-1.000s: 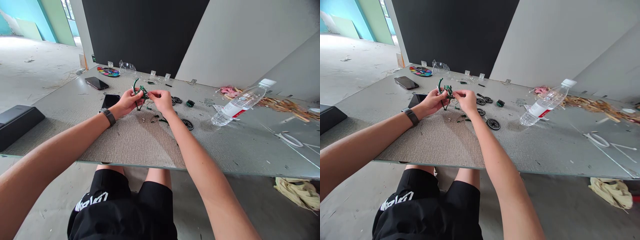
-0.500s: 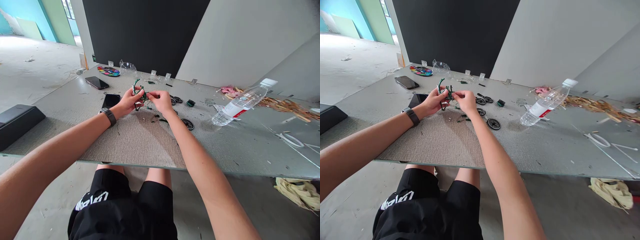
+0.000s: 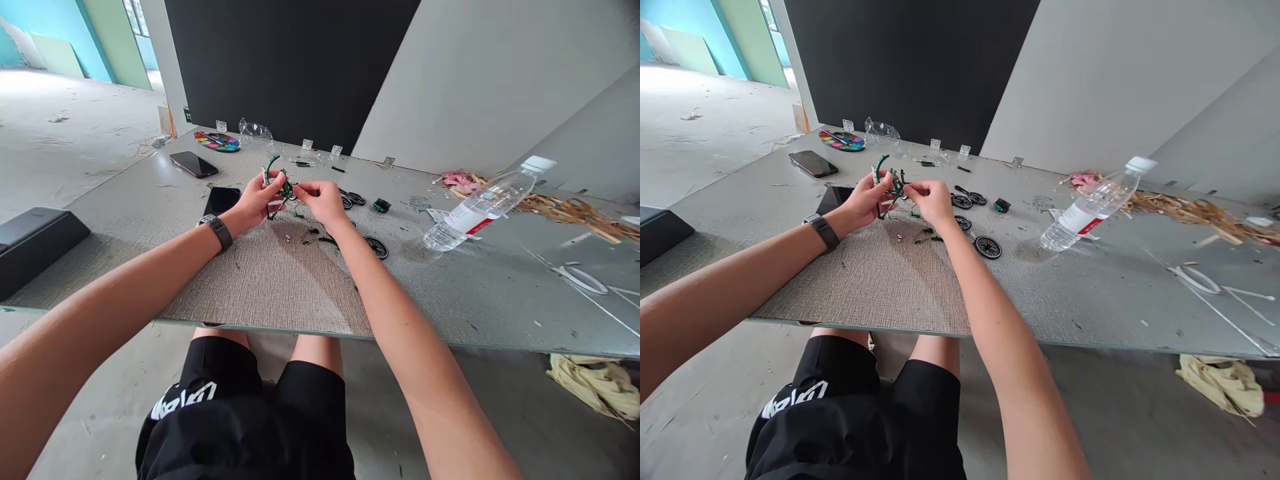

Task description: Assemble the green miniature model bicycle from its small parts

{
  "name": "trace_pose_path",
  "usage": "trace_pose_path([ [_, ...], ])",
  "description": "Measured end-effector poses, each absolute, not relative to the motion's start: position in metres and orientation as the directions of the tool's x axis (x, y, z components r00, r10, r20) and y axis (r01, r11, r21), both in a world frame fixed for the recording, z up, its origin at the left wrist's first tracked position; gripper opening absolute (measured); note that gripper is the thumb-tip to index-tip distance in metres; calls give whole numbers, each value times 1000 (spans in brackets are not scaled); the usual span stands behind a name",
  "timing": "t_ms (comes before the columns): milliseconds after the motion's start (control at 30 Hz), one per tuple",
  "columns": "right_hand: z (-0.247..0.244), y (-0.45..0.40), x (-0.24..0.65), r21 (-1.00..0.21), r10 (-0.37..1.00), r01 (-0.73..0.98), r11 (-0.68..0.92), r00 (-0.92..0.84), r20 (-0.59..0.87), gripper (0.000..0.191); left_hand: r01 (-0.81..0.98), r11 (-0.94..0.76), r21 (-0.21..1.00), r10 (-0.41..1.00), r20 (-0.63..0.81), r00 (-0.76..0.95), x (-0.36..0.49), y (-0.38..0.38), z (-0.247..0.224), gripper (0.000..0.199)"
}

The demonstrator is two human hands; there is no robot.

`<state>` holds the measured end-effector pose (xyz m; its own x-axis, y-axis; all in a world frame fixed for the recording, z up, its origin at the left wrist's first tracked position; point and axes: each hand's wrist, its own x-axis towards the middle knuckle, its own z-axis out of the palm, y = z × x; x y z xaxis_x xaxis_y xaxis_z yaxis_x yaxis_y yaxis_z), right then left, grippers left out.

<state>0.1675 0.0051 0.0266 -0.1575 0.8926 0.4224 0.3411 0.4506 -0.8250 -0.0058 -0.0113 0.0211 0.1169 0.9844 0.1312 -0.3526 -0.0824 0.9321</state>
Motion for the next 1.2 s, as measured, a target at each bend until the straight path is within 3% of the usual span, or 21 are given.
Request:
trace_pose_path([
  [400, 23, 5, 163, -838, 885, 287, 465, -140, 444, 37, -346, -156, 925, 986, 169, 10, -5, -9, 19, 22],
  [633, 24, 5, 163, -839, 890, 297, 456, -145, 432, 36, -307, -171, 936, 980, 194, 45, -6, -13, 21, 31],
  [1033, 29, -5, 159, -767, 865, 404, 498, -172, 472, 42, -301, -133, 944, 985, 159, 62, -4, -7, 16, 27],
  [1200, 28, -4, 160, -730, 819, 372, 574, -237, 523, 37, -300, -137, 944, 986, 158, 47, -3, -11, 18, 23],
])
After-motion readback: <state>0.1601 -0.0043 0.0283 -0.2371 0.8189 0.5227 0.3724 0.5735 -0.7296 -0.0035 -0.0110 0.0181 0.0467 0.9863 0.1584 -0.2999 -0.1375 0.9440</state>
